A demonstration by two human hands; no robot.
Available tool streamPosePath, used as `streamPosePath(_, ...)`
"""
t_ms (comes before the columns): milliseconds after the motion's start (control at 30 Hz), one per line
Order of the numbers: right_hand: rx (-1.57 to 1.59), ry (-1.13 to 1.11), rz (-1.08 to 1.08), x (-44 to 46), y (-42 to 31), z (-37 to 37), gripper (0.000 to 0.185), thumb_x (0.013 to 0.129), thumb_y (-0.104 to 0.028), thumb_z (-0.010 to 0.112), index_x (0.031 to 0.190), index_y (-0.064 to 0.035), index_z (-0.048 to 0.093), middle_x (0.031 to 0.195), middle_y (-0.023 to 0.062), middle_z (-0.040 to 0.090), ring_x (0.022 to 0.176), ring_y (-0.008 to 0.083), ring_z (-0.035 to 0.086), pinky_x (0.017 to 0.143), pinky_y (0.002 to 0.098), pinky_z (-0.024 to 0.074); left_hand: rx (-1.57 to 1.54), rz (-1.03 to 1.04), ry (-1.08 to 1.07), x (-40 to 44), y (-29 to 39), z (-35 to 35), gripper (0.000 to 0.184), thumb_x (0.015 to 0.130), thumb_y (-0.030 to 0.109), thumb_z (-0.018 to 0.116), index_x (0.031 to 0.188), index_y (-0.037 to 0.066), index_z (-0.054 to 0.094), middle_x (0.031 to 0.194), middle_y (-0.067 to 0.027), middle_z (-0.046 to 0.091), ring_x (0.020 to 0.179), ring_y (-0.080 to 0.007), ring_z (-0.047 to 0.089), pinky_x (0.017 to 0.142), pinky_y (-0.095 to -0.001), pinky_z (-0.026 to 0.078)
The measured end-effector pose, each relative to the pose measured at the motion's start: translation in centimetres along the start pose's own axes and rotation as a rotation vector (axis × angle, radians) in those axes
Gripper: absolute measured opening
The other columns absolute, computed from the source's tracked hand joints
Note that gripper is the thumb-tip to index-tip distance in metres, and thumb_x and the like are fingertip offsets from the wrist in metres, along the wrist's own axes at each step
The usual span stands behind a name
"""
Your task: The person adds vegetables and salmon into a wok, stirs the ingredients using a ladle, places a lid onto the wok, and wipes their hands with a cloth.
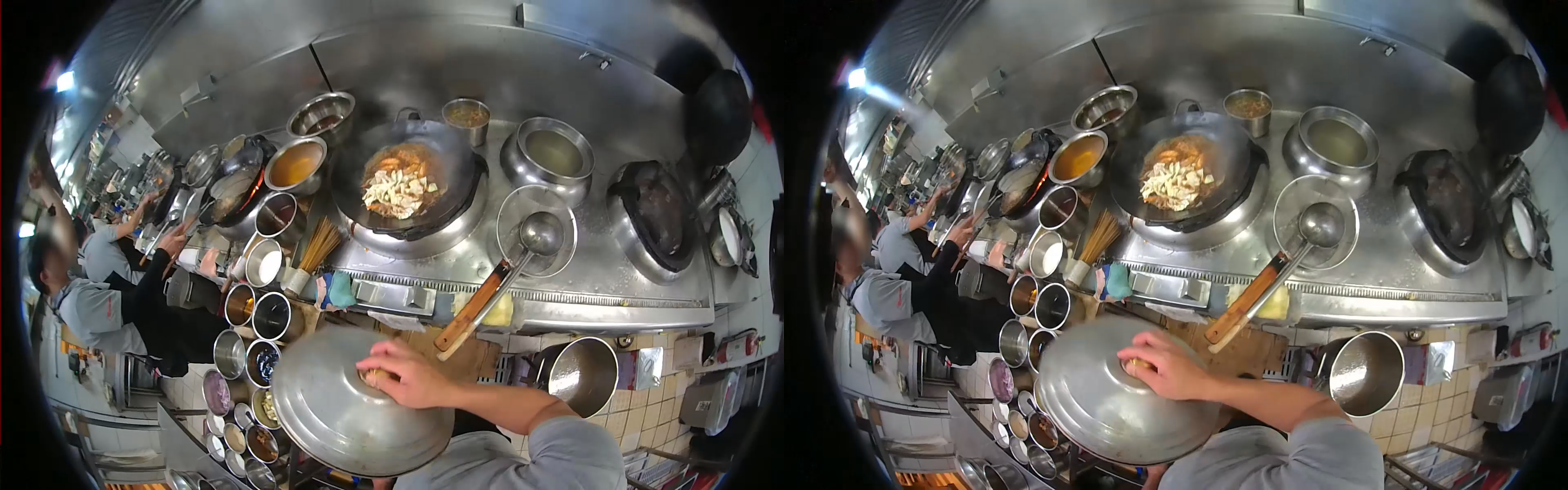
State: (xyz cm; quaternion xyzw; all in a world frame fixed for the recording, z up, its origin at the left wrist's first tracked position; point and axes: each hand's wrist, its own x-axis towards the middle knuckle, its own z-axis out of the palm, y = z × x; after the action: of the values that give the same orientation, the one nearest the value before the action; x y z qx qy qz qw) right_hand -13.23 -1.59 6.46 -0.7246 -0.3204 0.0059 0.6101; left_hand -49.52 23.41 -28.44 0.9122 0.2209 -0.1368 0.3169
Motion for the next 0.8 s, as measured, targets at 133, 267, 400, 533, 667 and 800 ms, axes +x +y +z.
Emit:
streamPosePath(133, -0.268, 0.245, -0.245, 6.7, -4.1, -8.0, 0.027, 0.085, -0.011, 0.071, 0.113, -0.0089, 0.069, 0.109, 0.0120, 0.058, 0.101, 0.0290, 0.056, 0.087, 0.0371, 0.0477, -0.410, -0.303, 0.000, 3.3, 2.3, -1.7, 0.029, 0.093, 0.027, 0.061, 0.107, 0.003, 0.070, 0.104, -0.0145, 0.073, 0.099, -0.0265, 0.067, 0.091, -0.0378, 0.050)
streamPosePath(267, -0.538, 0.478, -0.321, 16.5, -1.2, -13.3, 0.025, 0.083, -0.008, 0.071, 0.108, -0.0079, 0.070, 0.110, 0.0125, 0.059, 0.103, 0.0310, 0.054, 0.089, 0.0385, 0.0472, -0.310, -0.281, 0.035, 6.3, 5.4, -3.5, 0.027, 0.091, 0.026, 0.066, 0.089, -0.001, 0.067, 0.086, -0.0128, 0.071, 0.081, -0.0191, 0.066, 0.077, -0.0335, 0.051)
streamPosePath(400, -0.697, 0.533, -0.212, 26.1, 8.4, -15.9, 0.024, 0.084, -0.009, 0.065, 0.108, -0.0078, 0.070, 0.110, 0.0144, 0.060, 0.102, 0.0336, 0.053, 0.093, 0.0409, 0.0445, -0.408, -0.271, -0.014, 11.0, 4.7, -4.5, 0.022, 0.089, 0.024, 0.066, 0.093, 0.003, 0.069, 0.087, -0.0105, 0.071, 0.081, -0.0191, 0.066, 0.075, -0.0346, 0.051)
streamPosePath(533, -0.892, 0.442, -0.045, 33.3, 18.0, -17.2, 0.025, 0.081, -0.012, 0.066, 0.106, -0.0097, 0.071, 0.106, 0.0136, 0.063, 0.102, 0.0337, 0.054, 0.093, 0.0433, 0.0418, -0.308, -0.185, -0.202, 16.6, 1.1, -6.1, 0.020, 0.090, 0.019, 0.063, 0.091, 0.001, 0.071, 0.088, -0.0093, 0.071, 0.083, -0.0187, 0.065, 0.075, -0.0341, 0.050)
streamPosePath(667, -0.928, 0.423, 0.051, 36.1, 23.0, -16.4, 0.024, 0.080, -0.014, 0.066, 0.103, -0.0108, 0.072, 0.102, 0.0136, 0.063, 0.101, 0.0339, 0.055, 0.093, 0.0440, 0.0411, 0.008, -0.147, -0.300, 20.6, 1.7, -9.7, 0.038, 0.094, 0.039, 0.050, 0.097, 0.008, 0.073, 0.092, -0.0146, 0.072, 0.087, -0.0284, 0.070, 0.078, -0.0399, 0.054)
streamPosePath(800, -0.973, 0.406, 0.134, 37.7, 25.4, -15.7, 0.026, 0.080, -0.014, 0.066, 0.105, -0.0117, 0.072, 0.104, 0.0139, 0.063, 0.102, 0.0347, 0.055, 0.094, 0.0446, 0.0420, -0.029, -0.080, -0.335, 24.3, -0.8, -9.8, 0.035, 0.091, 0.030, 0.055, 0.115, 0.009, 0.069, 0.116, -0.0142, 0.070, 0.107, -0.0305, 0.065, 0.093, -0.0369, 0.050)
